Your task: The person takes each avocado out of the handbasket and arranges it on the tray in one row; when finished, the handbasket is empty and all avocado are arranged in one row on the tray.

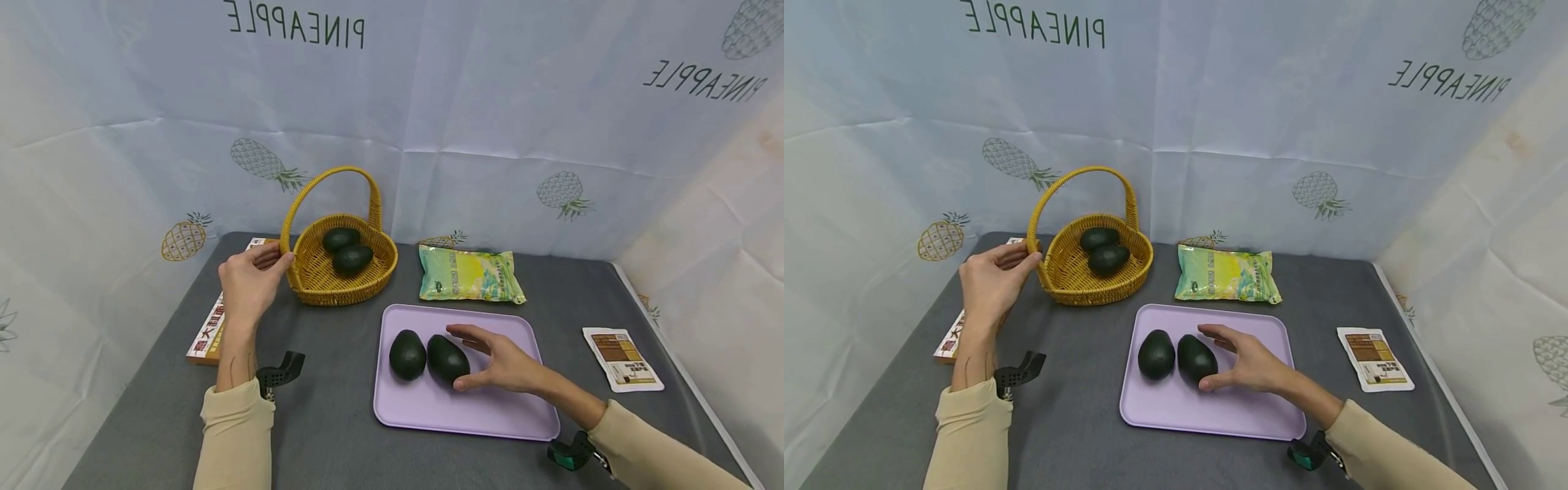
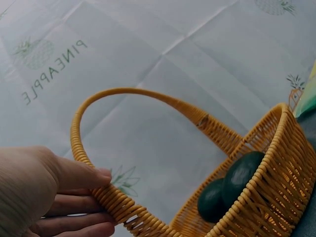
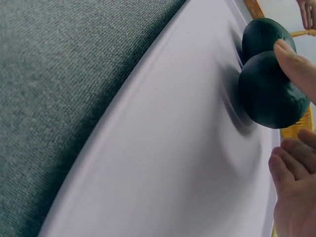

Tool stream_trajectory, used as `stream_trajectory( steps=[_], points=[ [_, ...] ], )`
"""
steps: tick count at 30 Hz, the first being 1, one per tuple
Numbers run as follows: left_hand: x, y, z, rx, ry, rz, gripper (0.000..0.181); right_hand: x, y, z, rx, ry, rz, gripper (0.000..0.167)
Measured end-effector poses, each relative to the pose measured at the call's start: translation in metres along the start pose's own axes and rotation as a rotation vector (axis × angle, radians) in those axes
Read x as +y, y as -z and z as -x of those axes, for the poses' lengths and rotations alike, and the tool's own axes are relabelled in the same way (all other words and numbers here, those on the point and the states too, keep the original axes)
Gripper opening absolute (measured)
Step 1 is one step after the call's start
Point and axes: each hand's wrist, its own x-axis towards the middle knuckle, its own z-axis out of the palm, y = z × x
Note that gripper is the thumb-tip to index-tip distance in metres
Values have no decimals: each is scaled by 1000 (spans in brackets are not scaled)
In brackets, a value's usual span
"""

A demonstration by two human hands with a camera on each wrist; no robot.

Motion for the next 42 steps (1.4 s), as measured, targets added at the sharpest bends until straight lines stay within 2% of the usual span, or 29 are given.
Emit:
stream_trajectory(
  steps=[5,9,13,20,22,25,29,32,38,42],
  points=[
    [0,1,0,-3,5,-3,39,-1,-4,-2,-53,70,24,91],
    [0,1,1,-4,9,-3,40,-1,-8,-5,-11,89,39,81],
    [1,0,1,-5,7,-1,40,-1,-9,-3,66,54,29,79],
    [2,-1,0,1,-10,-5,39,-5,-8,8,132,-38,39,82],
    [1,-1,0,4,-16,-5,39,-5,-9,10,153,-41,62,83],
    [0,-1,0,9,-22,-5,39,-6,-11,10,171,23,175,90],
    [-1,0,1,13,-23,-3,39,-9,-12,7,150,159,344,89],
    [-1,-1,1,13,-22,-1,38,-11,-13,5,140,187,370,80],
    [-1,-1,1,10,-17,1,38,-16,-11,5,195,100,355,76],
    [-1,-1,0,6,-11,5,39,-17,-11,6,203,76,378,77]
  ],
)
